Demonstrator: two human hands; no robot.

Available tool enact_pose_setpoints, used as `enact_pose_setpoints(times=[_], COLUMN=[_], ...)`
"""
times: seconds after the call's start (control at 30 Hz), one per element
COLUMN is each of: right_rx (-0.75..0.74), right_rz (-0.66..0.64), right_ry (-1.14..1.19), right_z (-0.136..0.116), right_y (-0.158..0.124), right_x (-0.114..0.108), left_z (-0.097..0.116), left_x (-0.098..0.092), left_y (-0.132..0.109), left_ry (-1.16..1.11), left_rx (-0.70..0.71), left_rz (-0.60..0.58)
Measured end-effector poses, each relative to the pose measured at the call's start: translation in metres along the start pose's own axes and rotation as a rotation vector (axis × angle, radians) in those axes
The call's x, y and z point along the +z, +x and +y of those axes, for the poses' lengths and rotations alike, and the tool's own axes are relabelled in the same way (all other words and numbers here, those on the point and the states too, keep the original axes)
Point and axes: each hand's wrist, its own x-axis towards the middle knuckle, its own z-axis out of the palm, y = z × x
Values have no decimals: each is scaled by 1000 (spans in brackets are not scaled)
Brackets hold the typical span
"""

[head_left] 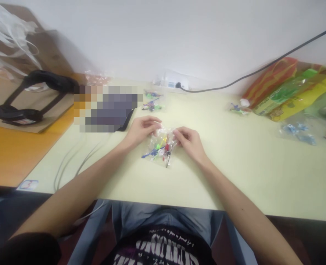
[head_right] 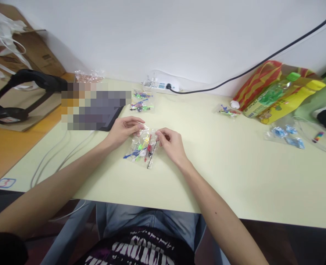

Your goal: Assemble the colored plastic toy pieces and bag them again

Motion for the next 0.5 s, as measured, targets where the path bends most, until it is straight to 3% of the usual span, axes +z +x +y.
enact_pose_setpoints(times=[0.5], right_rx=[-6], right_rz=[-3], right_ry=[-5], right_z=[2], right_y=[1], right_x=[0], left_z=[1], left_x=[0], left_y=[1], left_ry=[-15], left_rx=[-1], left_rz=[3])
